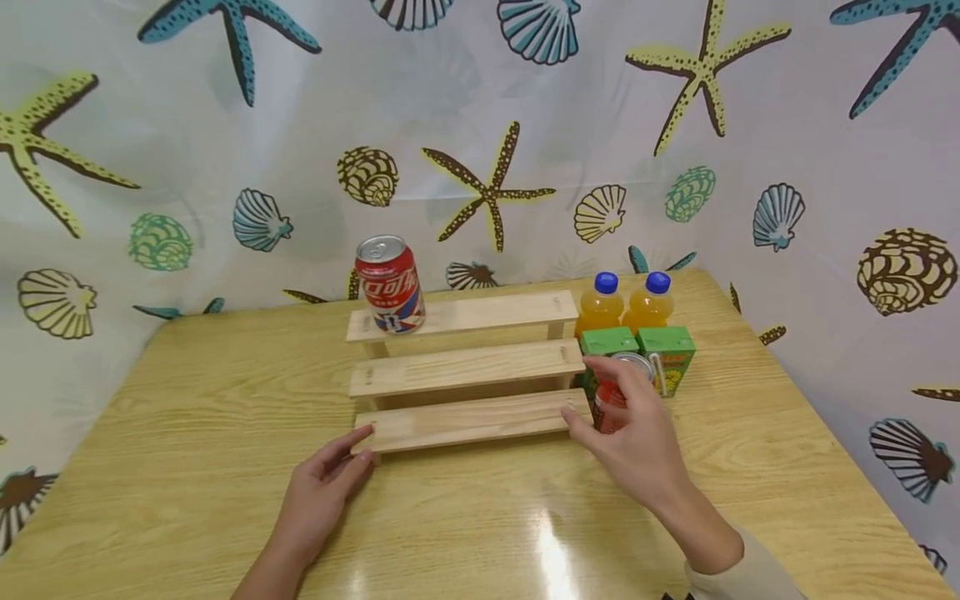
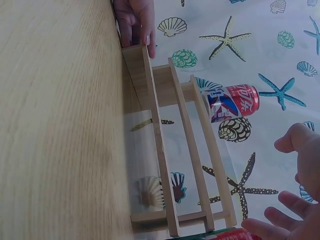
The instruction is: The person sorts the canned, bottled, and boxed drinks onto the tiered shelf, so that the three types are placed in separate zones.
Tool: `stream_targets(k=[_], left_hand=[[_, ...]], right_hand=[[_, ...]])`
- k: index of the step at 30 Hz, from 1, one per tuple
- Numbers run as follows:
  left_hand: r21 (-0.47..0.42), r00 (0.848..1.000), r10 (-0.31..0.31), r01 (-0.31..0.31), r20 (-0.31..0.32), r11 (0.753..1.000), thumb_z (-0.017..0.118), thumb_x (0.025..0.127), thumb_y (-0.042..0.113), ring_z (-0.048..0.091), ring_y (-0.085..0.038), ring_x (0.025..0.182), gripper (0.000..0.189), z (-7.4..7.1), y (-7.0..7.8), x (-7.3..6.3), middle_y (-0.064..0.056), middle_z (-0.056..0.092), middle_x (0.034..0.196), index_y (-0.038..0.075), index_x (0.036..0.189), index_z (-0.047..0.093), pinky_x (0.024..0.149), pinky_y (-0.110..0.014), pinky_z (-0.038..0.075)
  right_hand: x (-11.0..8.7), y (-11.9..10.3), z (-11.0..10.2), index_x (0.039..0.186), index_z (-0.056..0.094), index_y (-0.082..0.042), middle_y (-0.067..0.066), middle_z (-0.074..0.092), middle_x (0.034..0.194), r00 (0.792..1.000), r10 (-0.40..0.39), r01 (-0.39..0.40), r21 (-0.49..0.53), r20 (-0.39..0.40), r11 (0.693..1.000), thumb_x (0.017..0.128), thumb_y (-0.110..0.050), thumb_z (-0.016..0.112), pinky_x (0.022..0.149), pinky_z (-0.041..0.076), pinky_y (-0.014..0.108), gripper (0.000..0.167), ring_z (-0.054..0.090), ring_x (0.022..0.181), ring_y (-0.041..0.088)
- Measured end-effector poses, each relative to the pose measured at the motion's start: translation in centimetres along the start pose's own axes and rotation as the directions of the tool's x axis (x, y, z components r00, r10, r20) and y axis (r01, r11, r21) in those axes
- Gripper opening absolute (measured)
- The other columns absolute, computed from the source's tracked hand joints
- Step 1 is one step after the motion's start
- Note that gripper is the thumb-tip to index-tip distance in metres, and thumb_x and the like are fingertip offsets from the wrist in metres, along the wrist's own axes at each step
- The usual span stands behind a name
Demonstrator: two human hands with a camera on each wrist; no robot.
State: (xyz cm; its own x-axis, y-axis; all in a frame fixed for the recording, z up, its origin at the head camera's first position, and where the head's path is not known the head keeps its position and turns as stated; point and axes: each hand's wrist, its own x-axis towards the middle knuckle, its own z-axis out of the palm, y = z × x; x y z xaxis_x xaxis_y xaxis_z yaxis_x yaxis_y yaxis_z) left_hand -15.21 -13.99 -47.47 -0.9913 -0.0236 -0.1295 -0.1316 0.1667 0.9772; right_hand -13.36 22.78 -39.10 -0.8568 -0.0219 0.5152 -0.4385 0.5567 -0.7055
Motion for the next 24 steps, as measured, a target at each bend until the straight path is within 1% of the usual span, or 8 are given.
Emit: stream_targets(k=[4, 7, 9, 12, 15, 17, 22, 24], left_hand=[[0.004, 1.0, 0.001, -0.001, -0.001, 1.0, 0.066, 0.098, 0.019, 0.06, -0.005, 0.119, 0.036, 0.0, 0.0, 0.0, -0.001, 0.053, 0.145, 0.02, 0.134, 0.064, 0.092, -0.01, 0.052], [0.013, 1.0, -0.001, 0.001, -0.004, 1.0, 0.067, 0.098, 0.02, 0.058, -0.008, 0.124, 0.036, 0.0, 0.0, 0.0, 0.0, 0.053, 0.146, 0.02, 0.134, 0.064, 0.093, -0.01, 0.051], [0.014, 1.0, 0.001, -0.001, -0.009, 1.0, 0.067, 0.098, 0.02, 0.059, -0.007, 0.121, 0.036, 0.0, 0.1, 0.0, 0.0, 0.054, 0.145, 0.02, 0.133, 0.064, 0.092, -0.009, 0.052], [-0.004, 1.0, 0.014, -0.014, -0.021, 1.0, 0.066, 0.098, 0.017, 0.063, -0.005, 0.111, 0.036, 0.1, 0.1, 0.0, -0.002, 0.056, 0.142, 0.018, 0.133, 0.064, 0.088, -0.01, 0.054], [-0.018, 0.999, 0.024, -0.024, -0.026, 1.0, 0.066, 0.098, 0.014, 0.064, -0.004, 0.104, 0.036, 0.3, 0.0, 0.0, -0.005, 0.057, 0.141, 0.015, 0.134, 0.064, 0.085, -0.011, 0.055], [-0.02, 0.999, 0.025, -0.025, -0.025, 0.999, 0.065, 0.098, 0.013, 0.065, -0.004, 0.104, 0.036, 0.3, 0.0, -0.1, -0.005, 0.056, 0.141, 0.015, 0.135, 0.063, 0.084, -0.012, 0.056], [-0.012, 1.0, 0.017, -0.017, -0.022, 1.0, 0.063, 0.099, 0.013, 0.066, -0.006, 0.106, 0.036, 0.2, 0.0, -0.1, -0.004, 0.056, 0.142, 0.017, 0.135, 0.063, 0.086, -0.013, 0.056], [-0.012, 1.0, 0.018, -0.018, -0.016, 1.0, 0.063, 0.1, 0.013, 0.066, -0.006, 0.107, 0.036, 0.2, -0.1, -0.1, -0.004, 0.055, 0.142, 0.017, 0.135, 0.063, 0.087, -0.013, 0.056]], right_hand=[[-0.3, 0.6, -0.6, 0.129, 0.059, -0.002, 0.01, 0.06, 0.124, 0.999, -0.024, 0.023, -0.009, -0.038, 1.0, 0.079, 0.003, 0.082, 0.077, 0.061, 0.017, 0.055, 0.06, 0.105, 0.006], [-0.6, 0.8, -1.0, 0.129, 0.059, -0.001, 0.012, 0.059, 0.126, 0.999, 0.0, -0.001, -0.014, -0.051, 1.0, 0.079, 0.004, 0.081, 0.076, 0.06, 0.015, 0.055, 0.058, 0.106, 0.01], [-0.8, 1.0, -1.3, 0.131, 0.059, -0.002, 0.011, 0.057, 0.129, 0.998, 0.014, -0.015, -0.025, -0.058, 1.0, 0.08, 0.003, 0.08, 0.076, 0.059, 0.014, 0.055, 0.055, 0.11, 0.009], [-0.9, 1.4, -1.5, 0.132, 0.059, -0.002, 0.012, 0.054, 0.133, 0.997, 0.036, -0.039, -0.039, -0.072, 0.999, 0.081, 0.003, 0.08, 0.076, 0.058, 0.013, 0.055, 0.05, 0.117, 0.003], [-1.1, 1.8, -1.7, 0.131, 0.06, -0.001, 0.015, 0.05, 0.136, 0.994, 0.062, -0.067, -0.051, -0.088, 0.996, 0.082, 0.003, 0.079, 0.077, 0.056, 0.008, 0.053, 0.046, 0.119, 0.001], [-1.1, 2.1, -1.7, 0.131, 0.06, 0.0, 0.017, 0.048, 0.137, 0.992, 0.081, -0.087, -0.058, -0.097, 0.995, 0.082, 0.002, 0.079, 0.077, 0.054, 0.005, 0.053, 0.046, 0.121, 0.006], [-1.2, 2.6, -1.8, 0.131, 0.059, 0.003, 0.021, 0.044, 0.139, 0.985, 0.121, -0.132, -0.082, -0.126, 0.988, 0.082, -0.001, 0.079, 0.079, 0.051, 0.004, 0.053, 0.048, 0.124, 0.033], [-1.3, 2.8, -1.8, 0.13, 0.058, 0.004, 0.022, 0.043, 0.139, 0.98, 0.142, -0.155, -0.089, -0.139, 0.984, 0.083, -0.003, 0.079, 0.079, 0.051, 0.004, 0.053, 0.047, 0.125, 0.038]])
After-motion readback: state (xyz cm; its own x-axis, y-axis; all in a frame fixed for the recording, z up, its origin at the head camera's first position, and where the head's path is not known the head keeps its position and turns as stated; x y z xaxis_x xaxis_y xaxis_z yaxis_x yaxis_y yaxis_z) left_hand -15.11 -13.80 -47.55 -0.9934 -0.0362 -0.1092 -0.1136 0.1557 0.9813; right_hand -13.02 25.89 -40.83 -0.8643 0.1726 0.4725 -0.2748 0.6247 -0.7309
